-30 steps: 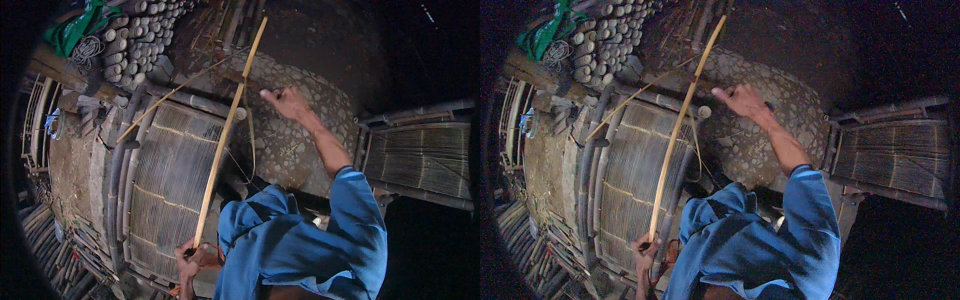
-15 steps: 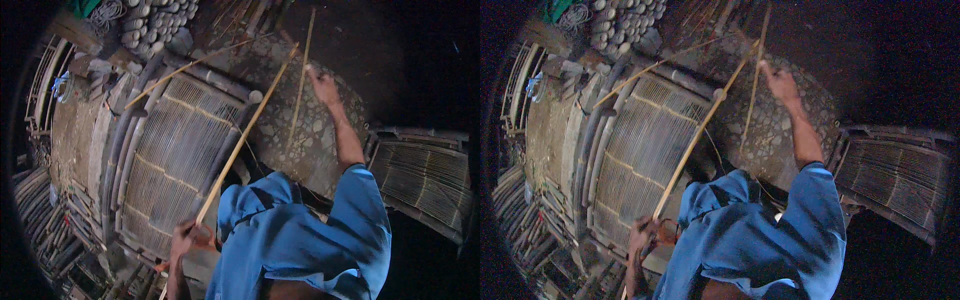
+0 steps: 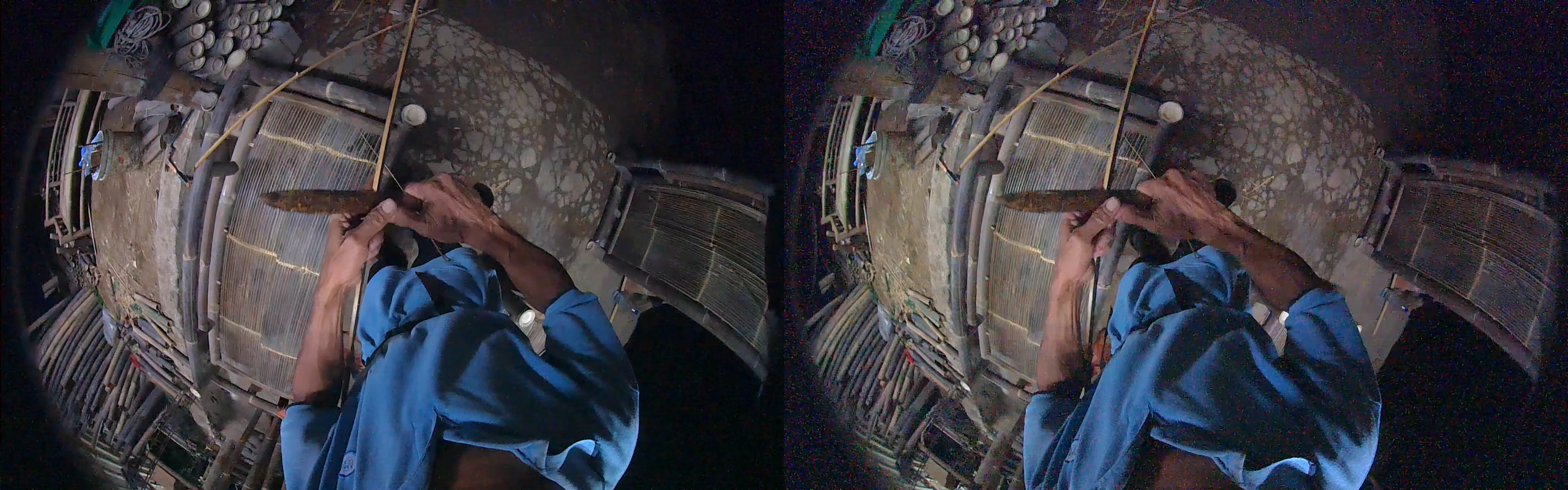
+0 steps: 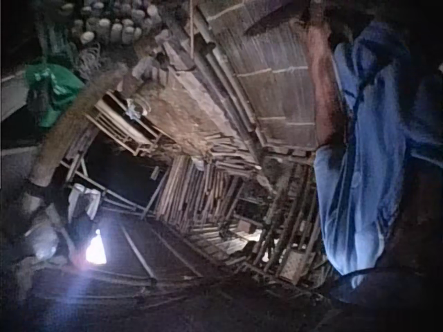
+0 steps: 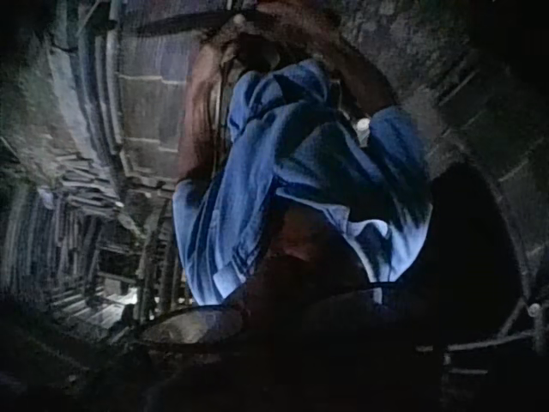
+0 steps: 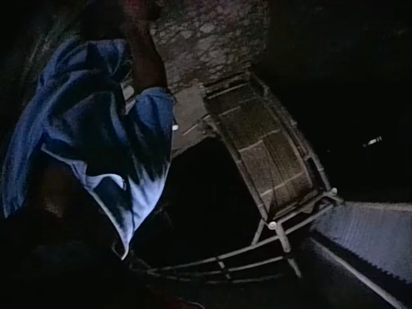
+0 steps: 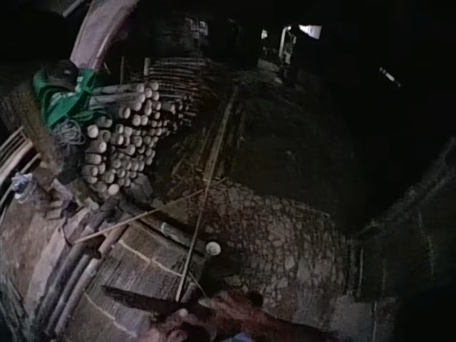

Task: The person assembles a bamboo structure by tying thin strips together and then uses a large knife to whittle and prepare a long piece of bamboo.

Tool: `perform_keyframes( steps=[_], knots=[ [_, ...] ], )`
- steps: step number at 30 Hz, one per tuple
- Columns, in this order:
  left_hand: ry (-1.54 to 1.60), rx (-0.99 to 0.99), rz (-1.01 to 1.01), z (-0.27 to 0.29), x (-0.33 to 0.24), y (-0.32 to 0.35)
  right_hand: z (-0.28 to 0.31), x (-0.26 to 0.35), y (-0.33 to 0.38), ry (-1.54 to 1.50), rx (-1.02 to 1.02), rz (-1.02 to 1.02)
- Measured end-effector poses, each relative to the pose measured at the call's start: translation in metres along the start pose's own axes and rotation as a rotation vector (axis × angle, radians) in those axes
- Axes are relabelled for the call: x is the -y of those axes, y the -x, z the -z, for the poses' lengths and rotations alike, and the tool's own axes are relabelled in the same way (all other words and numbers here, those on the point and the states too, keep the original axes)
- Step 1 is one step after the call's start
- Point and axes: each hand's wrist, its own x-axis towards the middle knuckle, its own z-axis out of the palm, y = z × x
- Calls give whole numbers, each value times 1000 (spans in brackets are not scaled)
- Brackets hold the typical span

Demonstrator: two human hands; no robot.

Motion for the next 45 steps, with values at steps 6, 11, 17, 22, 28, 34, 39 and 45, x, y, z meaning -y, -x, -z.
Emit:
perform_keyframes(
  steps=[6, 11, 17, 22, 28, 34, 39, 45],
  knots=[
    [-309, -181, -148, -9, -5, 14, 9, 9, 2, -52, 10, 10],
    [-358, -221, -80, 3, 5, 36, 60, -19, -27, -96, -7, -478],
    [-459, -175, -279, 16, 32, 52, 25, -24, -14, 398, -152, -32],
    [-598, -195, -72, 38, 37, 99, 71, -50, -53, 253, -225, -303],
    [-592, -215, -197, 76, 72, 95, 63, -32, -53, 330, -253, -256],
    [-504, -227, -342, 76, 81, 89, 59, -11, -54, 365, -61, -312],
    [-732, -245, -209, 57, 44, 115, 48, -9, -56, 98, 61, -158],
    [-830, -248, -240, 62, 45, 134, 39, -27, -56, 329, -109, 49]
  ],
)
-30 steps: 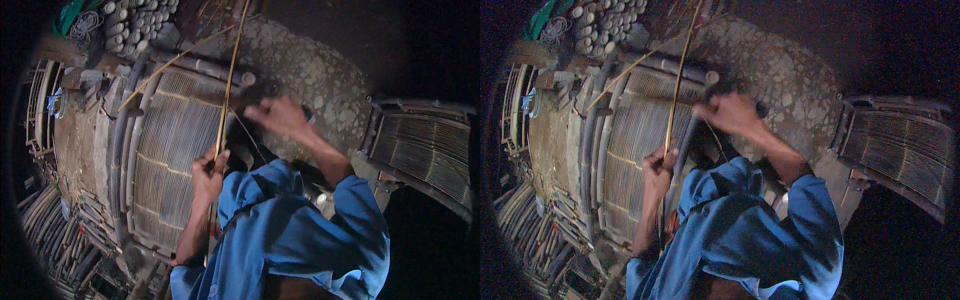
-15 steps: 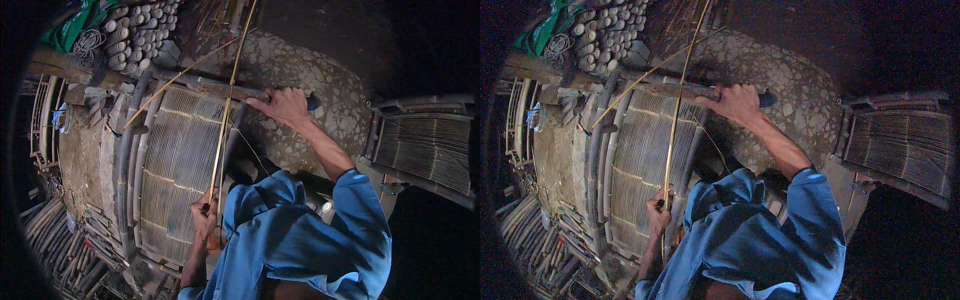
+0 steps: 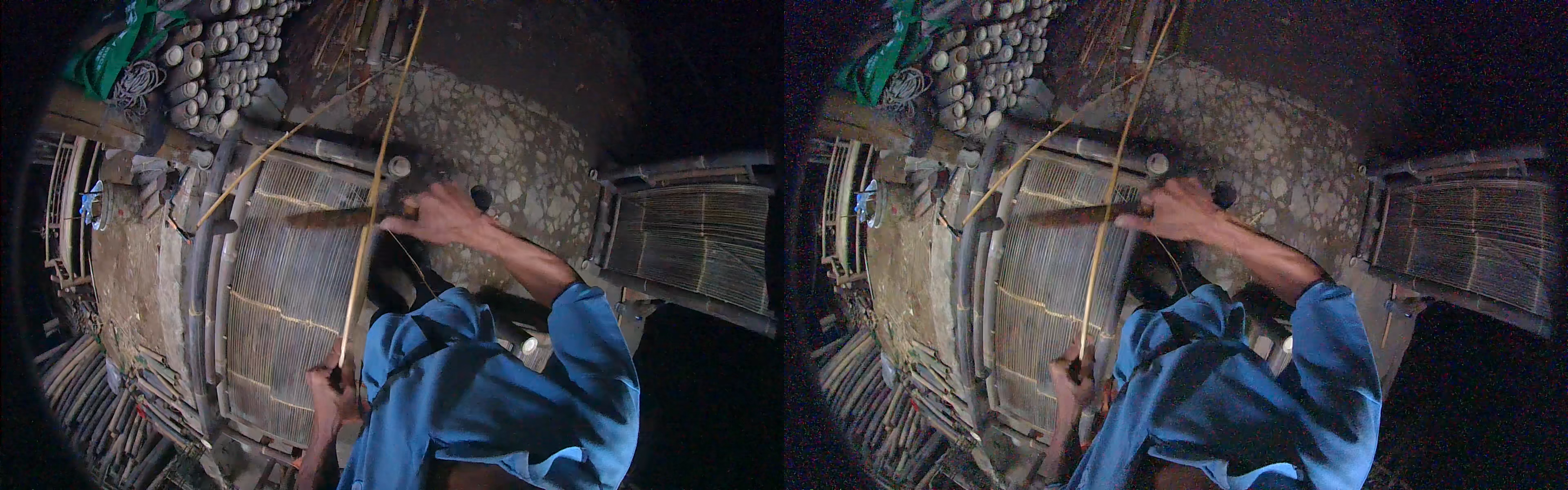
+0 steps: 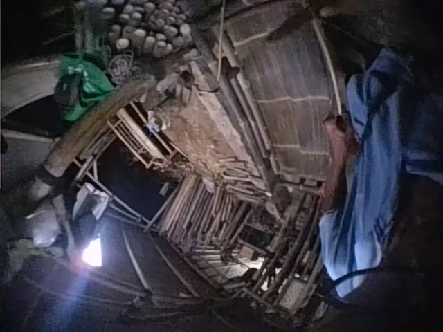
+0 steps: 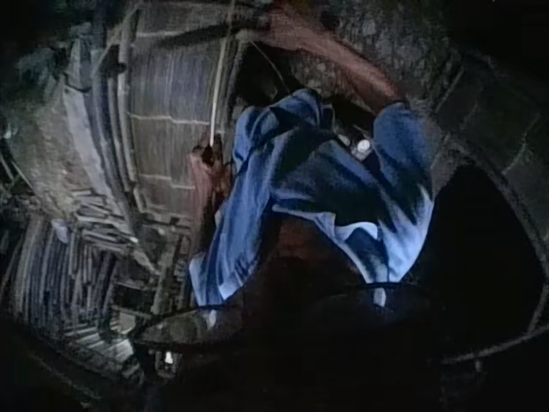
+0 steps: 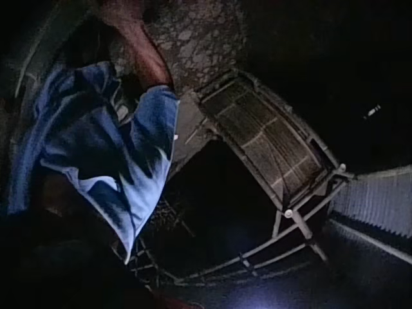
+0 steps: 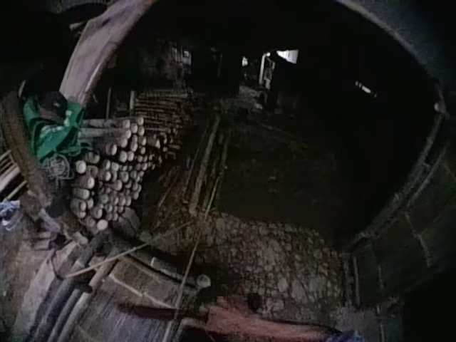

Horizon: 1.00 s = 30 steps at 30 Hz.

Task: The person assembles a bamboo structure by tying thin strips together and then uses a large knife to whittle and prepare a long piece of bamboo.

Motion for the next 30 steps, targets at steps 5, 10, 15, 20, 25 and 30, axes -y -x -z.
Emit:
perform_keyframes(
  steps=[5, 10, 15, 20, 25, 30],
  knots=[
    [86, 48, -35, 7, -1, 0, 7, -29, -22, -198, 163, -405],
    [-65, 103, 133, 18, -5, 16, 15, -50, -31, -311, 297, -614],
    [105, 216, 133, 33, -1, 44, 23, -150, -51, -243, 7, -701],
    [42, 183, 212, 49, 46, 92, 56, -225, -65, -178, -254, -920],
    [248, -51, 190, 66, 49, 90, 77, -286, -57, -506, -475, -1082],
    [-111, -542, -281, 70, 14, -1, 36, -190, -64, -873, -608, -818]
  ],
)
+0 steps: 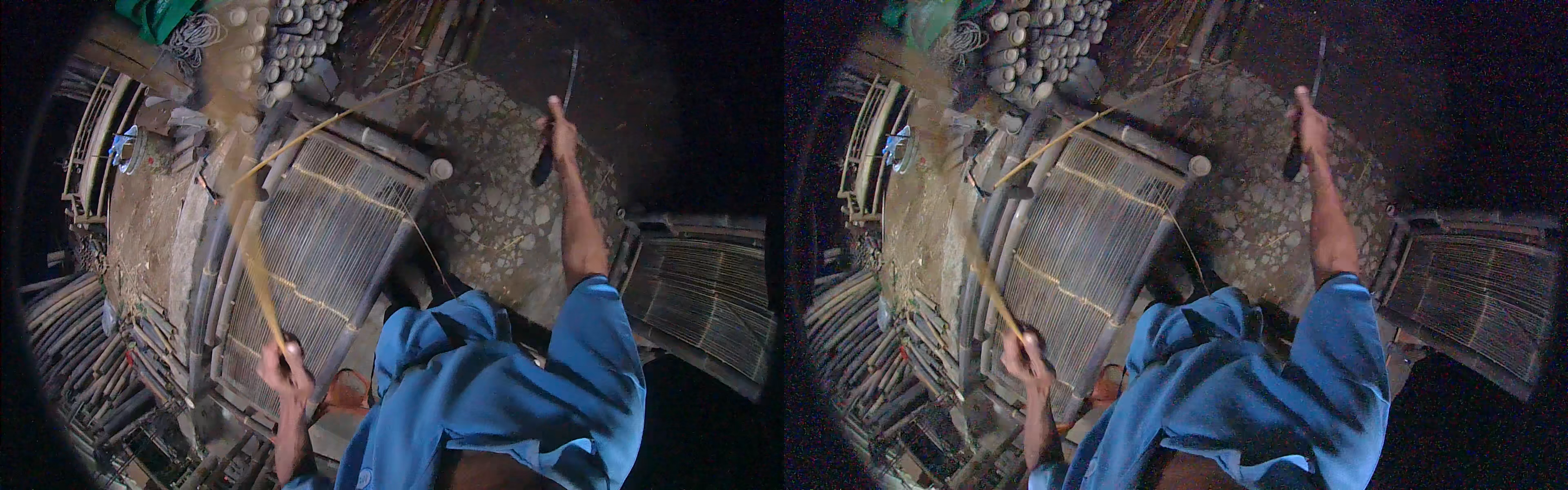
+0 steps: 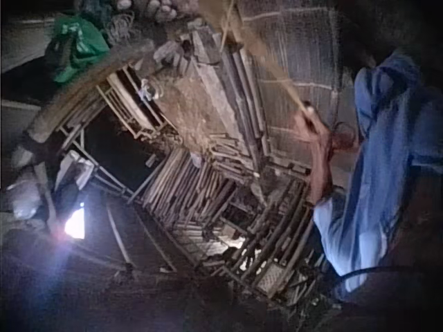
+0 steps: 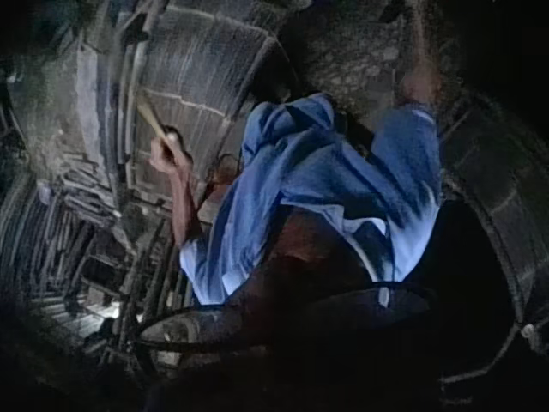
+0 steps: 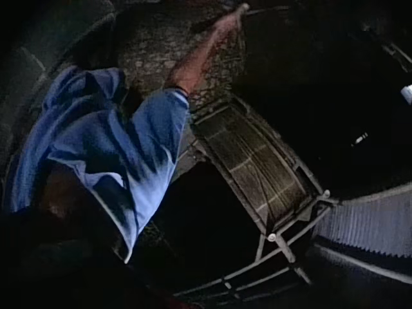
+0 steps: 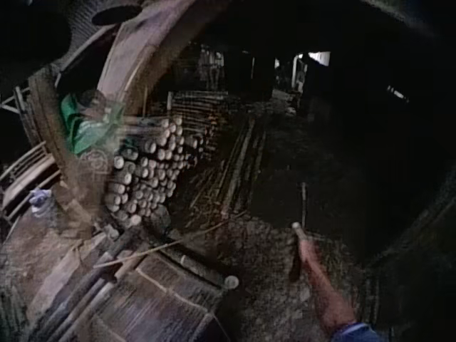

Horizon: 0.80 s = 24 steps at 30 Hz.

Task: The person assembles a bamboo structure by tying thin strips together and then uses a large knife to whittle and prepare a long piece of bamboo.

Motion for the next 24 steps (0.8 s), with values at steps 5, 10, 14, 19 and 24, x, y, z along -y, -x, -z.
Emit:
perform_keyframes(
  steps=[5, 10, 14, 19, 24],
  knots=[
    [177, -541, 10, -36, -22, -65, -50, -12, 110, -100, 411, -108],
    [168, -576, 3, -16, -39, -79, -93, -19, 226, -23, 702, -185],
    [246, -688, -36, 13, -57, -80, -110, -32, 282, -146, 917, -149],
    [469, -762, 154, -1, -52, -56, -117, -21, 334, -170, 1089, -113],
    [983, -524, 451, -81, -24, 4, -130, 5, 357, -372, 909, -209]
  ],
)
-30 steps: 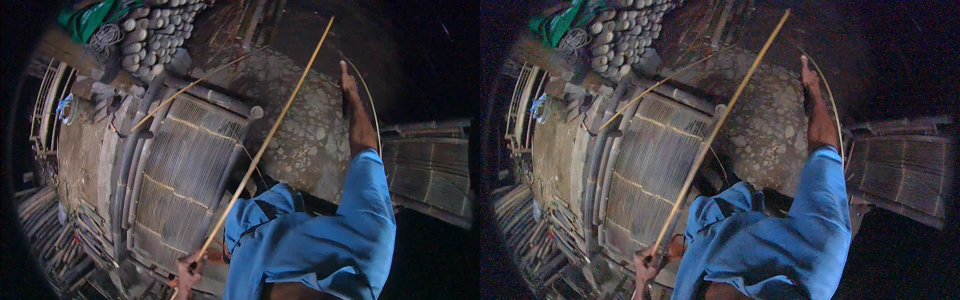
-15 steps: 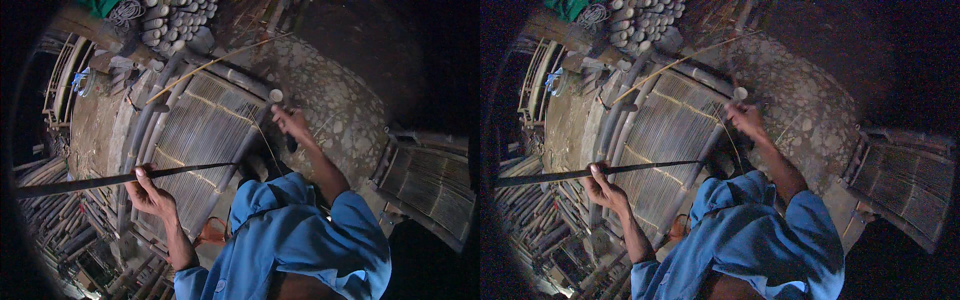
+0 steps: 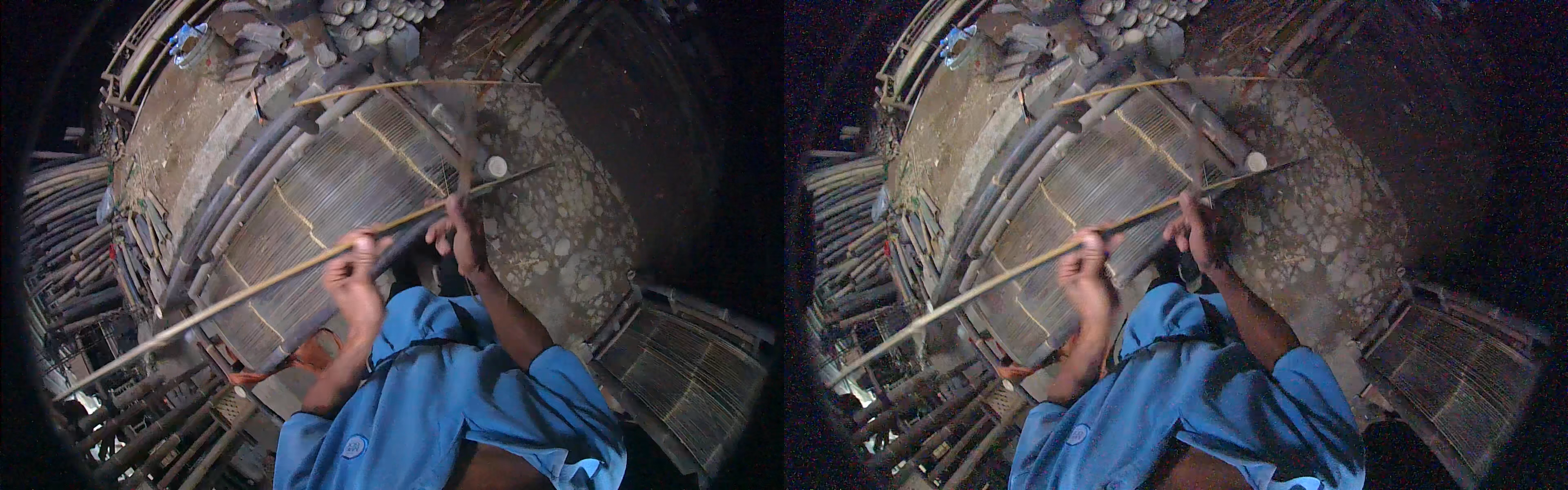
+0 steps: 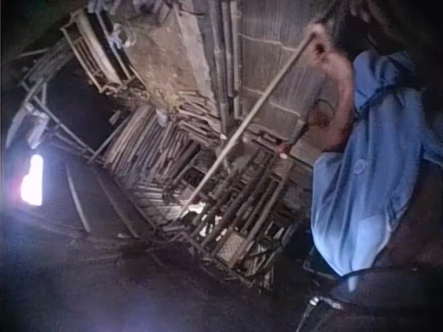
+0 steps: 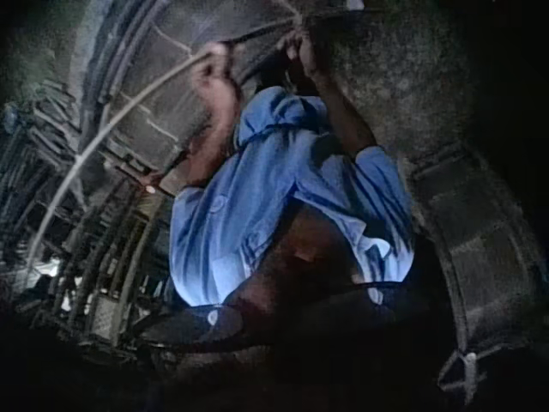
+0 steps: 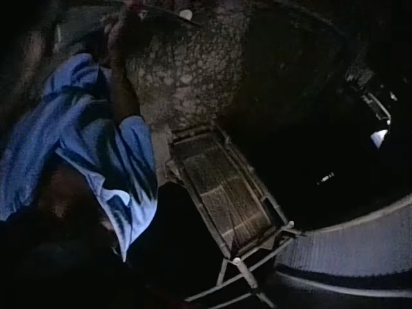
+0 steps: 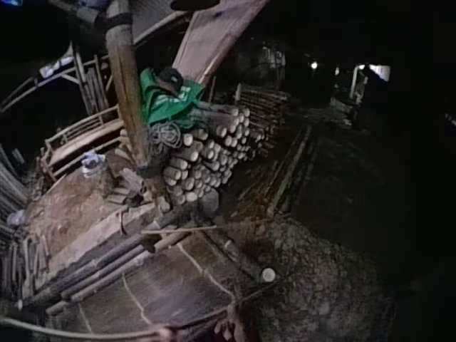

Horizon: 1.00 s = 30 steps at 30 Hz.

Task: The person assembles a bamboo structure by tying thin strips together and then uses a large knife to whittle and prepare a long piece of bamboo.

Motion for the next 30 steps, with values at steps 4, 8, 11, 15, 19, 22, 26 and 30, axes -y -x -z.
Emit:
perform_keyframes(
  steps=[4, 8, 11, 15, 19, 22, 26, 30],
  knots=[
    [97, 81, 678, 14, 35, 23, 24, -24, -28, -172, -336, -49],
    [-671, 704, 382, 48, -8, 48, 29, 21, -28, 91, -458, 1],
    [-791, 660, 309, 53, -7, 24, 45, 48, -33, 231, -377, 102],
    [-778, 665, 245, 66, 4, -2, 28, 97, -36, 411, -238, 156],
    [-479, 679, 453, 32, 7, -9, 66, 56, -39, 879, -458, 632],
    [-413, 606, 551, 11, 3, -16, 48, 53, 10, 1223, -234, 235],
    [-377, 640, 567, 22, 17, -29, 20, 25, 53, 1421, 34, 360],
    [-431, 578, 594, 3, -5, -23, 32, 46, 40, 1254, -127, 95]
  ],
)
